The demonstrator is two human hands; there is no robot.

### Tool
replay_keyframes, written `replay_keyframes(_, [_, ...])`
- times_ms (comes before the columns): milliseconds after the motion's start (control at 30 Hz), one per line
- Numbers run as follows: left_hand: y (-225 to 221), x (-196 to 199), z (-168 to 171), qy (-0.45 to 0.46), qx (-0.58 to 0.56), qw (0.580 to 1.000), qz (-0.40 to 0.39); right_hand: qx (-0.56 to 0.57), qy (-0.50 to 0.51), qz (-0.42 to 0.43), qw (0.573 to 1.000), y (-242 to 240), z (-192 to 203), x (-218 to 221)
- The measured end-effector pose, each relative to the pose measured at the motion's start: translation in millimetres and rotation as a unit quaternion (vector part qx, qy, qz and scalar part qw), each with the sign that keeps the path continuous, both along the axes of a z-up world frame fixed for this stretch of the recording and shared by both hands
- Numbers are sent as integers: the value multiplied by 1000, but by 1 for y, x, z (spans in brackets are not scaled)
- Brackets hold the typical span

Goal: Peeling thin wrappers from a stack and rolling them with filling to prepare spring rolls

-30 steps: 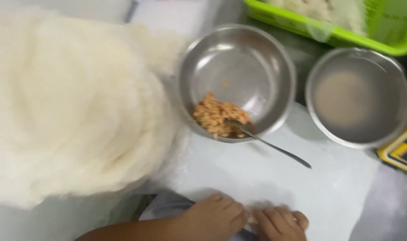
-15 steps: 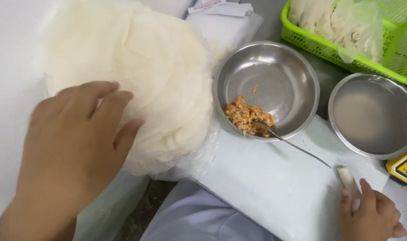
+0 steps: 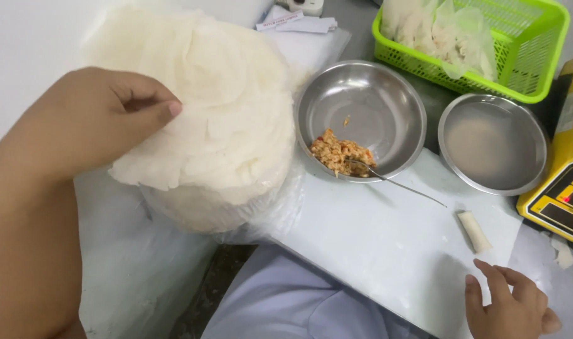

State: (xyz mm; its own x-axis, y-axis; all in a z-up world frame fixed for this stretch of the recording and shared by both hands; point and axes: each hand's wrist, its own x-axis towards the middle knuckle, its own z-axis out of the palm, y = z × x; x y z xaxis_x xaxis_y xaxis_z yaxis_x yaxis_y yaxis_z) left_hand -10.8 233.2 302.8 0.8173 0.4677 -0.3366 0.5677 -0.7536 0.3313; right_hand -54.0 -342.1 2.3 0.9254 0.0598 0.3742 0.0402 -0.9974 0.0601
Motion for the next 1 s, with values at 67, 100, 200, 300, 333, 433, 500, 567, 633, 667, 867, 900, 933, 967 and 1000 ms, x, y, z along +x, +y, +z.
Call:
replay_keyframes(67, [0,1,9,-27,-54,998,13,5,14,9,1000,-3,2,-2])
replay_keyframes(100, [11,0,2,-29,-54,998,12,5,12,8,1000,-1,5,-3])
replay_keyframes(200, [61,-15,-18,-148,-40,988,-17,14,38,-2,999,0,12,-6])
replay_keyframes(300, [87,-30,-13,-156,-16,981,-117,-1,14,21,1000,-2,18,-11])
replay_keyframes(333, [81,-36,-8,-157,-9,976,-150,-4,-6,23,1000,-1,23,-13])
replay_keyframes(433, [34,-46,17,-162,17,955,-248,37,-25,49,998,21,51,-17])
replay_keyframes(500, [-10,-53,29,-162,32,935,-315,79,-22,70,994,44,73,-20])
replay_keyframes(567, [-60,-59,38,-161,47,909,-382,211,24,176,961,70,92,-21])
replay_keyframes(633, [-89,-65,33,-158,60,877,-450,283,64,231,929,105,118,-18])
replay_keyframes(667, [-112,-65,29,-156,65,858,-484,353,103,287,885,121,130,-17])
replay_keyframes(867, [-149,-59,-26,-397,-153,728,-537,749,428,360,356,121,94,-6])
replay_keyframes(900, [-153,-57,-37,-397,-158,725,-540,750,425,356,359,116,102,-21])
replay_keyframes(933, [-157,-56,-48,-392,-157,739,-525,778,394,307,382,112,111,-35])
replay_keyframes(967, [-160,-54,-59,-385,-158,753,-509,802,360,256,401,109,119,-50])
replay_keyframes(1000, [-164,-52,-66,-383,-163,751,-512,804,358,250,403,113,124,-49])
